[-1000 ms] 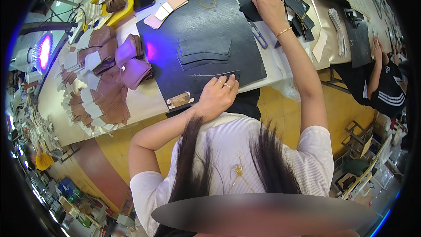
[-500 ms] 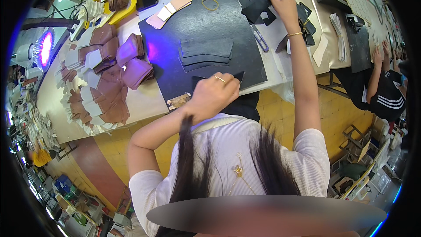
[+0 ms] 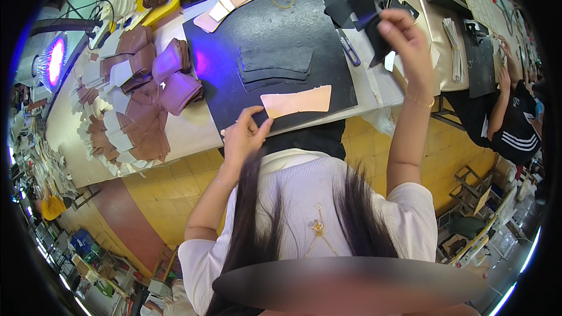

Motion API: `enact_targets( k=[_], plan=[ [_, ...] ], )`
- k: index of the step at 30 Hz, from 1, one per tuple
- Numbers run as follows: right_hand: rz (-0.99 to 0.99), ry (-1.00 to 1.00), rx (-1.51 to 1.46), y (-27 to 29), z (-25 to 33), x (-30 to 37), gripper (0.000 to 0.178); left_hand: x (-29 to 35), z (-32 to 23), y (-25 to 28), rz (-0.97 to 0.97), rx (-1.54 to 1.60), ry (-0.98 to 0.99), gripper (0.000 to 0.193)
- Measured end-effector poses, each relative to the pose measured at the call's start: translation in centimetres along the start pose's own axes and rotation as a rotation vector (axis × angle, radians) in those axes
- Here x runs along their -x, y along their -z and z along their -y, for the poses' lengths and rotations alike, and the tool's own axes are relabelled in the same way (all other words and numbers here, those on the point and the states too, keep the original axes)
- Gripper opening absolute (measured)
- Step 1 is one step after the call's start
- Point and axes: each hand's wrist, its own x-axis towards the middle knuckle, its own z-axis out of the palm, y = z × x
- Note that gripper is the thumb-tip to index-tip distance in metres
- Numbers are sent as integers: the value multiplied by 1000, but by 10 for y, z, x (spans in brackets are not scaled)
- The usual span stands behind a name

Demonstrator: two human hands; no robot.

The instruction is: The person assembles small leather pieces by hand, aligning and pressing them together on a workbench. They handle multiple cut leather parts, occasionally using a small hammer to tap edges, and organize the pieces into stacks.

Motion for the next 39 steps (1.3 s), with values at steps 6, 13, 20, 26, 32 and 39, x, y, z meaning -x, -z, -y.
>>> enact_targets(
  k=[6, 13, 20, 26, 32, 39],
  plan=[
    [826, -122, 180, -87, 3, 53, 20, -8, -6, 16, 192, 766, -13, 34],
    [637, -554, 35, -65, -29, 84, 25, -7, 3, 23, 102, 653, 95, 15],
    [301, -678, -105, -63, -52, 103, 18, -2, 8, 11, 87, 556, 184, 14],
    [113, -663, 113, -69, -55, 96, 23, -23, 1, 8, 91, 386, 210, 23],
    [87, -680, 229, -72, -52, 90, 24, -34, -3, 8, 87, 259, 214, 25],
    [95, -682, 306, -75, -51, 84, 26, -34, -5, 7, 58, 257, 224, 25]
  ],
)
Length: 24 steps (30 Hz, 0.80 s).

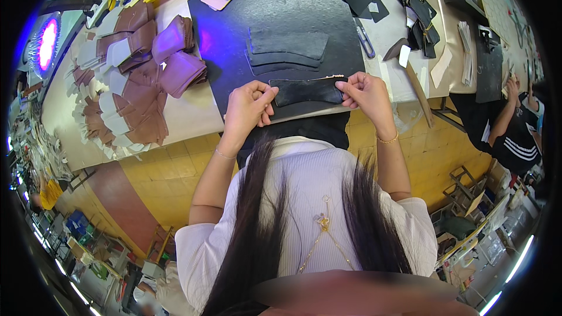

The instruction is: The person assembles small leather pieces by hand, aligning and pressing them together on a workbench. They handle multiple cut leather parts, occasionally using a small hammer to tap edges, and organize the pieces into stacks.

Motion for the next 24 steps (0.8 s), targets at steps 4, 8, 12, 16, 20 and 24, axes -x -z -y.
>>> enact_targets(
  k=[4, 8, 12, 16, 20, 24],
  plan=[
    [7, -9, -10, -1, 0, -1, 24, 0, 0, -1, -8, -10, 1, 25],
    [11, -6, 16, 0, 1, -1, 24, 1, -1, -1, -10, -15, -1, 25],
    [5, -10, 28, 0, 2, -1, 25, 1, -2, -1, -12, -19, -6, 24],
    [2, -10, 30, -1, 3, 0, 25, 1, -1, -2, -18, -24, 1, 24],
    [-4, -4, 28, -1, 3, 0, 25, 1, -1, -2, -18, -32, -4, 23],
    [-9, 9, 44, -2, 2, 0, 26, 1, -2, -2, -25, -42, -4, 24]
  ],
)
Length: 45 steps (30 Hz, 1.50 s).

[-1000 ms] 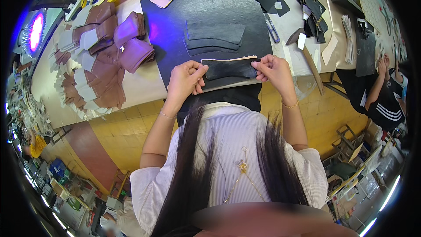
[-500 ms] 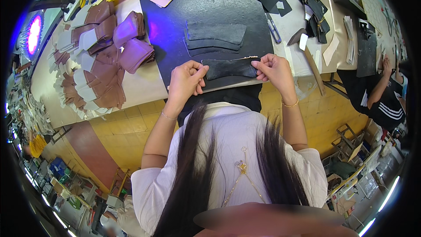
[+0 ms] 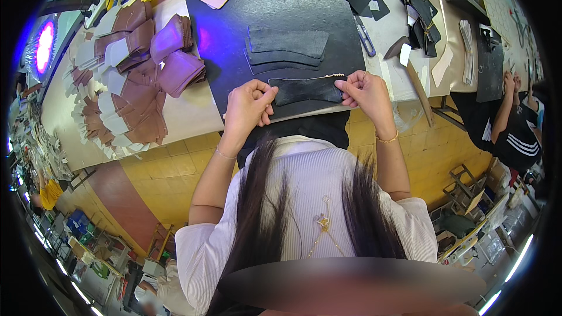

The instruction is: The person assembles small leather pieces by hand, aligning and pressing them together on a workbench. They handle multiple cut leather parts, occasionally using a small hammer to tap edges, and organize the pieces into stacks.

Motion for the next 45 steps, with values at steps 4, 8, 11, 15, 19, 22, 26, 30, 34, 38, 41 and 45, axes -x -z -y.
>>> enact_targets(
  k=[4, 8, 11, 15, 19, 22, 26, 30, 34, 38, 41, 45],
  plan=[
    [2, -16, -15, 0, -1, 0, 24, 0, -1, 0, -2, -15, 5, 24],
    [-6, -15, -5, -1, -1, 0, 25, 1, -2, 0, -4, -7, 10, 24],
    [-26, -5, 2, -3, 3, 1, 25, 3, -4, -2, -25, -10, 7, 24],
    [-103, 82, 134, -3, 10, 9, 26, 6, -5, -5, -115, -262, -35, 24],
    [-340, 459, 490, -18, 15, 24, 41, 16, 15, -8, -468, -785, -710, 25],
    [-203, 976, 602, -50, 12, 30, 63, 14, 40, -12, -273, -987, -1032, 42],
    [15, 1018, 799, -79, -4, 22, 79, 1, 65, -12, -91, -1279, -1033, 65],
    [-62, 877, 952, -50, -33, 26, 80, -2, 74, -15, -138, -1249, -1055, 76],
    [-190, 669, 1104, -11, -56, 46, 84, 2, 67, -16, -134, -1255, -1045, 86],
    [-451, 562, 1041, 27, -70, 49, 71, 11, 51, -22, -135, -1136, -1009, 81],
    [-769, 501, 823, 77, -82, 21, 53, 16, 38, -42, -83, -1076, -1105, 78],
    [-753, 451, 791, 98, -98, -11, 41, 7, 27, -81, 62, -1010, -1177, 72]
  ],
)
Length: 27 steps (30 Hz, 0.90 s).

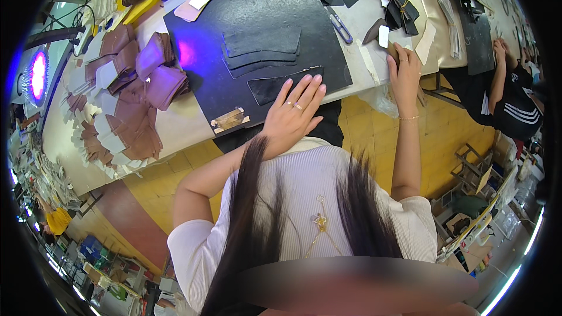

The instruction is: The person assembles small leather pieces by hand, aligning and pressing them together on a workbench. They handle multiple cut leather parts, occasionally using a small hammer to tap edges, and organize the pieces into stacks.

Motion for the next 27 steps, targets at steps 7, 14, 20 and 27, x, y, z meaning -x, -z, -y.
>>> enact_targets(
  k=[7, 14, 20, 27],
  plan=[
    [80, 24, 87, 12, 6, -11, 28, -6, -2, -13, 70, -248, 42, 77],
    [298, -328, -602, 36, 20, -24, 30, -9, -2, -10, 90, -132, 90, 80],
    [274, -357, -1016, 38, 66, -8, 38, -8, 3, -2, -65, 23, 139, 77],
    [-111, 407, -508, 65, 105, 40, 45, 32, 24, 14, -166, -65, 182, 60]
  ],
)
